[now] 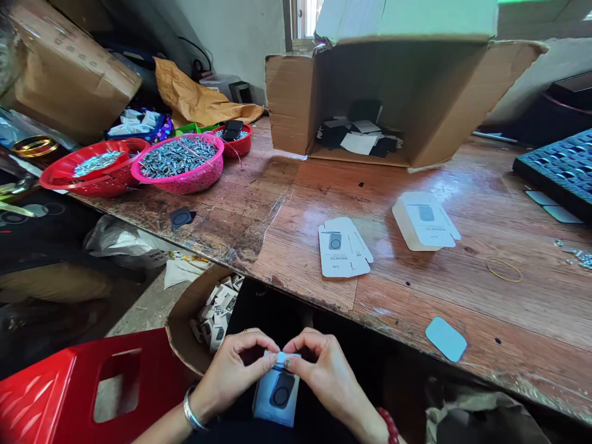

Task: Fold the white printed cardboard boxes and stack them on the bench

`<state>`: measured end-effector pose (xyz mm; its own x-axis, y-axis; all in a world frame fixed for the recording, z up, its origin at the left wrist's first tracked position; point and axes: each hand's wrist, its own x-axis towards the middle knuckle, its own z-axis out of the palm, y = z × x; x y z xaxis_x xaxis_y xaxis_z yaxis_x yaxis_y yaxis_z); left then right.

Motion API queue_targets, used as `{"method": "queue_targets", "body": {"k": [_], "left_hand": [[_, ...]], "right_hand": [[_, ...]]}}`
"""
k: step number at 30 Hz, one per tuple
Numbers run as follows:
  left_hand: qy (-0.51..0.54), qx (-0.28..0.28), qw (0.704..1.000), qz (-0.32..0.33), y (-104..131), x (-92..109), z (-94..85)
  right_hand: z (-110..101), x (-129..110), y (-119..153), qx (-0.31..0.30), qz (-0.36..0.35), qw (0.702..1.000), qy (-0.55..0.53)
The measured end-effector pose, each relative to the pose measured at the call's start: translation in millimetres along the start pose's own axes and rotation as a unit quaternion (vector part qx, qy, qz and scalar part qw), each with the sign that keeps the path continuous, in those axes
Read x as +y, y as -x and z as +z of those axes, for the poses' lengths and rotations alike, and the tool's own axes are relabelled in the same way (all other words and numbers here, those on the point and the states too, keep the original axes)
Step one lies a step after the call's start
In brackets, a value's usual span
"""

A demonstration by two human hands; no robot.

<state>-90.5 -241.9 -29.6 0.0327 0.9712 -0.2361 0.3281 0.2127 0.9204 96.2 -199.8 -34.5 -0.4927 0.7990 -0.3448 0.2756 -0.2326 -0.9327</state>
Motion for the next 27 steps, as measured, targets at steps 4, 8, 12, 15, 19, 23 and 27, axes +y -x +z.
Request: {"method": "queue_targets", "body": {"k": [4,8,12,15,19,23,27], "left_hand": [[0.039,-0.037,0.996,-0.064,-6,6,-5.3],[0.077,-0.069,0.989,-0.106,-11,8,-11.1],[0.065,-0.084,0.989,-0.105,-14,7,-14.2],[0.051,-0.085,0.993,-0.058,-12,2,-12.2],[0.081,-0.073,0.994,-0.022,-5,-10,-6.5],[0.086,-0.054,0.995,-0.021,0,-19,-5.6],[0.056,-0.055,0.997,0.007,3,-22,-9.5]], "right_hand": [[-2,-3,-5,-0.008,0.039,0.999,-0.030],[-2,-6,-8,-0.016,0.061,0.996,-0.060],[-3,-7,-12,-0.023,0.072,0.994,-0.075],[-5,-3,-12,-0.014,0.063,0.996,-0.064],[-6,3,-8,-0.010,0.037,0.998,-0.042],[0,14,3,-0.005,0.041,0.996,-0.084],[7,30,13,0.011,0.013,0.990,-0.138]]}}
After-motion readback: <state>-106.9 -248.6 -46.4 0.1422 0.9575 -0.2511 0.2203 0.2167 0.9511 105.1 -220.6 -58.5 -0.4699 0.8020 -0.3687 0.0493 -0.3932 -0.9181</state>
